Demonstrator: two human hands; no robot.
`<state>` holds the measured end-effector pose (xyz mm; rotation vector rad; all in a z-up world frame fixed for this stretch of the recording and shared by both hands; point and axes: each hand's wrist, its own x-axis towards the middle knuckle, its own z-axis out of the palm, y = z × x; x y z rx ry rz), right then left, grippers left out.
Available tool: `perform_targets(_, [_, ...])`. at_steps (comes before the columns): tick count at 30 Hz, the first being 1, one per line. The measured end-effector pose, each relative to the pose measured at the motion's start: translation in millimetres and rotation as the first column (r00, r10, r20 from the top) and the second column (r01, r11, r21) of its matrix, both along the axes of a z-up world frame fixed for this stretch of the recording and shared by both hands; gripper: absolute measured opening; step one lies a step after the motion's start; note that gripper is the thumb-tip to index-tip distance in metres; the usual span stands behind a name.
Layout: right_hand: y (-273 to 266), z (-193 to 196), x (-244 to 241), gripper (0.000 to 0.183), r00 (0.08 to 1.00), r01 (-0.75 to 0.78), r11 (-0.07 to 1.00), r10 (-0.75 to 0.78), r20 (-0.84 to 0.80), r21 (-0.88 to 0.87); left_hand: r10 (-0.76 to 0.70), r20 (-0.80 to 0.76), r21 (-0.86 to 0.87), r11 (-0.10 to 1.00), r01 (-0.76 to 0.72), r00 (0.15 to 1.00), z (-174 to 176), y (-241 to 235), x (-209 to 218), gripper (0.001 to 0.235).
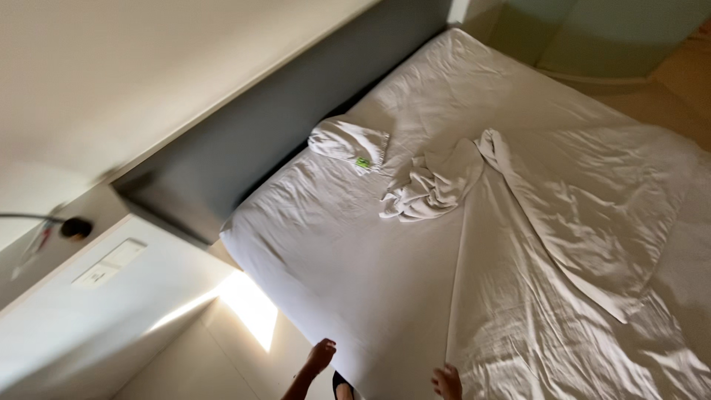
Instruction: The person folds two white towels by hand on a bed and places one on a shelf.
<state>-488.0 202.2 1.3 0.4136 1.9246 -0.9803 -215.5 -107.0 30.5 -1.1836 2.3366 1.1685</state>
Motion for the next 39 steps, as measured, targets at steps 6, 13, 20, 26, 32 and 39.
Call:
perform_targets(6, [-119,-23,-116,0.073,0.973,0.223,0.951,-0.231,-0.014,-0.214,0.591,-0.384,0.309,0.806,-0.505,0.709,-17,-62,-97,0.015])
perform_targets(13, [-283,24,-204,0.096,0.940,0.342,0.893,-0.326,0.104,-0.291,0.477,-0.597,0.290,0.878,-0.381,0.645,-57,-149,-227,0.033])
perform_targets(20, [-440,69,-248,0.127,0.904,0.424,0.846,-0.416,0.098,-0.323,0.505,-0.299,0.495,0.808,-0.321,0.810,-66,-204,-339,0.036])
perform_targets(26, [-530,42,-277,0.142,0.822,0.569,0.820,-0.566,0.067,-0.059,0.454,-0.184,0.554,0.780,-0.290,0.872,-87,-217,-341,0.036])
perform_targets(32, [-522,-51,-292,0.120,0.917,0.351,0.935,-0.330,-0.223,0.058,0.412,0.052,0.611,0.708,-0.355,0.910,-72,-238,-303,0.038])
perform_targets(39, [-449,-55,-221,0.057,0.934,0.253,0.955,-0.282,-0.219,-0.155,0.564,0.171,0.768,0.437,-0.468,0.808,-53,-235,-280,0.051])
